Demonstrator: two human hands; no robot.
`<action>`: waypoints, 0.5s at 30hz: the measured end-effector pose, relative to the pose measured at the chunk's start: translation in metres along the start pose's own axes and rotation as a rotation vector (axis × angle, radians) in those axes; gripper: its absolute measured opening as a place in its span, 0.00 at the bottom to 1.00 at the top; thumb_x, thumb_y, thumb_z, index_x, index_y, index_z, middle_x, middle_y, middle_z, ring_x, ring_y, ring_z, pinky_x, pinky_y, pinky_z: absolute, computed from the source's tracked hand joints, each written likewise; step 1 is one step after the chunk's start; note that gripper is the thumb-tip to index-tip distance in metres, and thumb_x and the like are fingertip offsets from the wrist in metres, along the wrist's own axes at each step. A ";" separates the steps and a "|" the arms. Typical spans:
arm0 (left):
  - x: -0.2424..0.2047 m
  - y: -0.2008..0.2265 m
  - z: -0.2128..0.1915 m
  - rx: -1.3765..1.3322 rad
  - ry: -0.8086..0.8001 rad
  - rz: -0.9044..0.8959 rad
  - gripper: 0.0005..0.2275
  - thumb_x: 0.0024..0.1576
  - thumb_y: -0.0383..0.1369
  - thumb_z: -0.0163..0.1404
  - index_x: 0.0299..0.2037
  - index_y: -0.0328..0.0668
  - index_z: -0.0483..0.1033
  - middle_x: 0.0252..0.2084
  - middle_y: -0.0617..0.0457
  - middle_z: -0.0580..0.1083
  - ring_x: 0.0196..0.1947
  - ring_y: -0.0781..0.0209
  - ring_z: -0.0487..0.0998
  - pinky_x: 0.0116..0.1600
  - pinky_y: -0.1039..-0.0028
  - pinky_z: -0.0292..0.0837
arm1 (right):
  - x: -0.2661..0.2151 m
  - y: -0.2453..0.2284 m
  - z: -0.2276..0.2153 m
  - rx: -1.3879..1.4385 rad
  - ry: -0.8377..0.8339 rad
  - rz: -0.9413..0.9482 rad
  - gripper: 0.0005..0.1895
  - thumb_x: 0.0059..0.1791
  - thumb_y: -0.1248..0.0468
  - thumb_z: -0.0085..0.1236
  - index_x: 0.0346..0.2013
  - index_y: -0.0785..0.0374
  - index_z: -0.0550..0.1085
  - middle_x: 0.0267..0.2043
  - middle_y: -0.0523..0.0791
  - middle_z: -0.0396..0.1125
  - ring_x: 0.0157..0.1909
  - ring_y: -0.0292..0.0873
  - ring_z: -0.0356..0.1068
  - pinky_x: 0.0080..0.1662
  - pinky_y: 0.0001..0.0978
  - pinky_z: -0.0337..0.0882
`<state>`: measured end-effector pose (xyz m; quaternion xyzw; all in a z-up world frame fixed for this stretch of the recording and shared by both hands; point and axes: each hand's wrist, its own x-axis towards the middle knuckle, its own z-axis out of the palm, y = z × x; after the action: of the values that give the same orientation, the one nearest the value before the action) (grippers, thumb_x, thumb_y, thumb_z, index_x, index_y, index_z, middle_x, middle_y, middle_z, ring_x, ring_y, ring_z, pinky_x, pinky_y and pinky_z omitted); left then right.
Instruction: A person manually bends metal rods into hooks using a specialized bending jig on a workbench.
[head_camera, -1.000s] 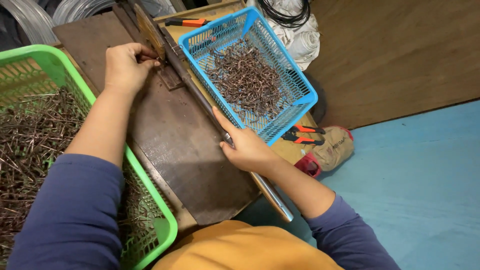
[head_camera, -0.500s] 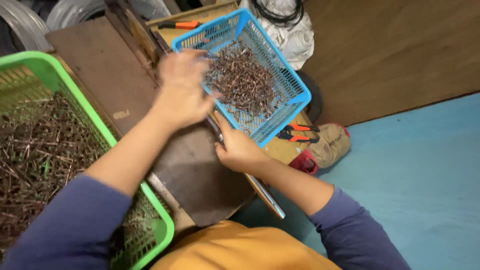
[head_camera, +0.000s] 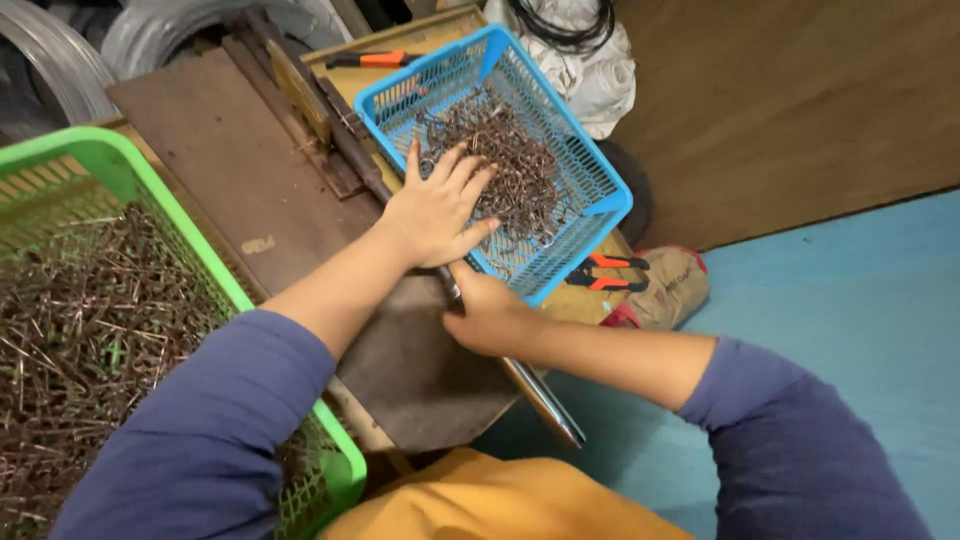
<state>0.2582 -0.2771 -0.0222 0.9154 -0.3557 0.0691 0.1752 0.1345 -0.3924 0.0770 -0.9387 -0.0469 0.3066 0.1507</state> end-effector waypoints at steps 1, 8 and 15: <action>-0.003 0.003 0.001 -0.005 -0.008 0.000 0.39 0.68 0.66 0.20 0.80 0.47 0.54 0.75 0.44 0.60 0.81 0.43 0.49 0.73 0.18 0.31 | 0.005 0.006 0.008 0.005 -0.007 0.004 0.41 0.50 0.54 0.57 0.77 0.54 0.57 0.60 0.55 0.75 0.65 0.60 0.73 0.65 0.56 0.74; -0.004 -0.001 0.024 0.077 0.060 0.005 0.36 0.66 0.62 0.28 0.78 0.51 0.59 0.72 0.45 0.64 0.79 0.44 0.55 0.72 0.18 0.38 | 0.026 0.024 0.034 -0.093 0.256 -0.121 0.30 0.49 0.62 0.58 0.67 0.62 0.68 0.48 0.57 0.78 0.54 0.63 0.78 0.54 0.58 0.78; -0.004 0.000 0.021 0.097 0.090 0.007 0.34 0.64 0.59 0.30 0.77 0.52 0.61 0.67 0.45 0.66 0.77 0.46 0.58 0.71 0.19 0.43 | 0.037 0.031 0.046 -0.116 0.223 -0.024 0.23 0.54 0.53 0.55 0.61 0.56 0.69 0.47 0.50 0.79 0.54 0.56 0.80 0.55 0.51 0.79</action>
<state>0.2551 -0.2819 -0.0429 0.9175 -0.3470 0.1279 0.1463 0.1377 -0.4037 0.0113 -0.9734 -0.0589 0.1954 0.1043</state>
